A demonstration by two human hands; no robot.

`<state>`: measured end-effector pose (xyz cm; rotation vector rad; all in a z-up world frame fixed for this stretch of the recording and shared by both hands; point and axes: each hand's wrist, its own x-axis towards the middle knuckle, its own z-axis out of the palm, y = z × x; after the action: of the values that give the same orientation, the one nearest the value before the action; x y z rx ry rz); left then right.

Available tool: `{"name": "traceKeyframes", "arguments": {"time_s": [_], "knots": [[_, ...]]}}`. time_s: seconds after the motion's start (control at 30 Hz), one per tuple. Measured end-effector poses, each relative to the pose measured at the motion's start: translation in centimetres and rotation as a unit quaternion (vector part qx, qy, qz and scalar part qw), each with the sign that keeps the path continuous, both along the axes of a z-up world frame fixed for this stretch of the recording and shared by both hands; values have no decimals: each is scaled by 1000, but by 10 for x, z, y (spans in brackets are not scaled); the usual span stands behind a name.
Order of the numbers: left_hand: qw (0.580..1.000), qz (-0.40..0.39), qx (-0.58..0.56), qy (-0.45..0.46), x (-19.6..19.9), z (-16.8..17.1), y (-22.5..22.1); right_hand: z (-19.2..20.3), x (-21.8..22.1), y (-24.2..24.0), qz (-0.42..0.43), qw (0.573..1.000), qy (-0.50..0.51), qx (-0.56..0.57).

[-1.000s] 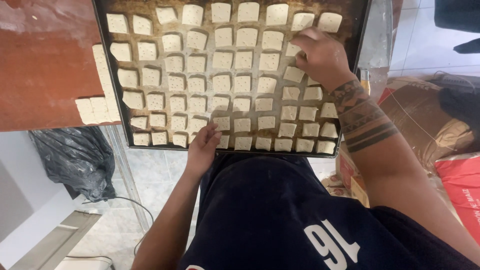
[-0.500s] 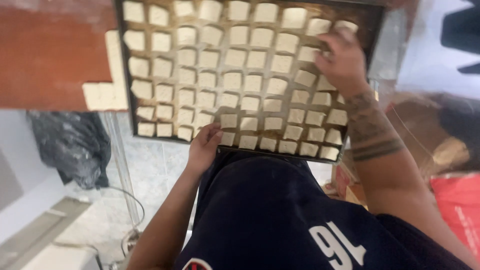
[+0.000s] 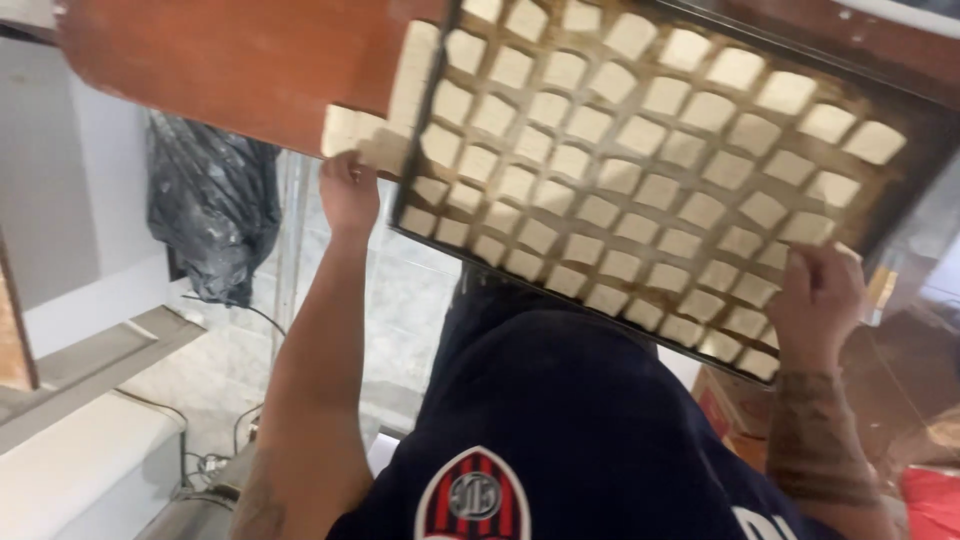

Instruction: Placing small pieces of dough onto a baking tray in an organized manner.

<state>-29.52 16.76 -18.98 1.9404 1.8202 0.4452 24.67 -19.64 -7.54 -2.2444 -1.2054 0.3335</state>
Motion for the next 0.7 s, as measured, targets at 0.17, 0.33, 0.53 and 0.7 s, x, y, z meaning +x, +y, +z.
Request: {"name": "traceKeyframes", "arguments": {"time_s": [0.17,0.33,0.53,0.7], "knots": [[977,152,-147,42,5,31,59,-4,-44,-2,-37,997,-38,-48],[942,75,-262,195,10,17,91,-28,-91,-8,-105,993,9,-58],[964,-159,-105,183,-8,13,104,0,-160,25,-152,983,90,-52],[897,-327,-170,244,-26,-3,144,22,-190,44,-157,985,67,-14]]}}
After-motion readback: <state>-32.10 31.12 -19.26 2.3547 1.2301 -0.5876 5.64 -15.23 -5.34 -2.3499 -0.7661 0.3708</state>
